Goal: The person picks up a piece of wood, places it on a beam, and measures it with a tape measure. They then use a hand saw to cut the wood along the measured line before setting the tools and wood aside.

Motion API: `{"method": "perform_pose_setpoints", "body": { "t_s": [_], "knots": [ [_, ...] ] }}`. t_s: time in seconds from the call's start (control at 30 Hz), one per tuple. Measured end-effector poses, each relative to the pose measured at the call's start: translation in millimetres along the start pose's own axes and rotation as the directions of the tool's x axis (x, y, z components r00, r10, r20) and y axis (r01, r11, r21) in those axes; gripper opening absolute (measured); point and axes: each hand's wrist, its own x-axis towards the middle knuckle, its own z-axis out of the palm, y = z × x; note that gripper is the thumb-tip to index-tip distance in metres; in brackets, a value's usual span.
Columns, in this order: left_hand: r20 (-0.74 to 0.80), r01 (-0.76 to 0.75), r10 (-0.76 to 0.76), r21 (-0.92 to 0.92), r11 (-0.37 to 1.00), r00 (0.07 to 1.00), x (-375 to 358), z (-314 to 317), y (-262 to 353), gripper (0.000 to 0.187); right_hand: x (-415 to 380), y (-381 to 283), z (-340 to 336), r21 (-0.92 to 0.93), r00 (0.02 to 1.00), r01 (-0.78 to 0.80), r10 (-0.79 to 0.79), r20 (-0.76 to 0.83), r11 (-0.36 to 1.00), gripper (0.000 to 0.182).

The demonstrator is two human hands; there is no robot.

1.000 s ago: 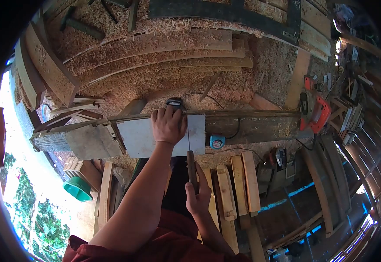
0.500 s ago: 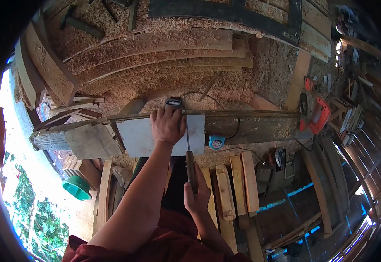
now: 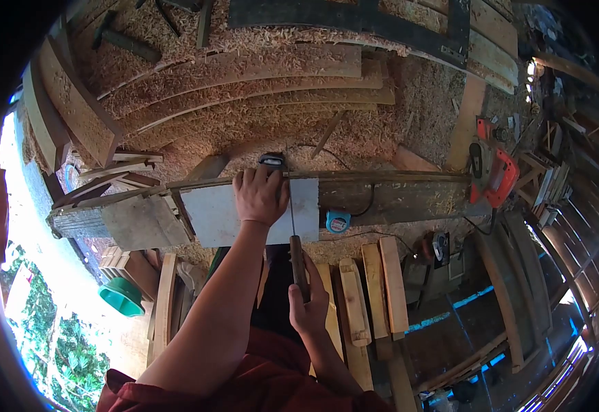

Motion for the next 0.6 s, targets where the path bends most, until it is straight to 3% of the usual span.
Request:
{"method": "perform_pose_setpoints", "body": {
  "t_s": [0.27, 0.47, 0.53, 0.6],
  "knots": [
    [0.017, -0.003, 0.003, 0.024, 1.0, 1.0, -0.1, 0.7, -0.2, 0.019, 0.7, 17.9, -5.6, 0.036, 0.997, -0.028, 0.026, 0.073, 0.999, 0.071],
    [0.015, -0.001, 0.001, 0.017, 1.0, 1.0, 0.9, -2.0, 1.4, 0.018, 1.0, 24.8, -4.5, -0.002, 0.992, 0.096, -0.095, 0.087, 0.995, 0.072],
    [0.006, -0.008, 0.008, 0.019, 1.0, 1.0, 0.5, 0.1, 0.4, 0.018, 1.4, 9.4, -2.6, 0.049, 0.996, -0.048, 0.045, 0.073, 0.998, 0.072],
    [-0.002, -0.013, 0.013, 0.02, 1.0, 1.0, -0.4, 1.1, -0.3, 0.017, 3.1, 9.6, 0.0, 0.073, 0.995, -0.08, 0.075, 0.059, 0.994, 0.071]
  ]
}}
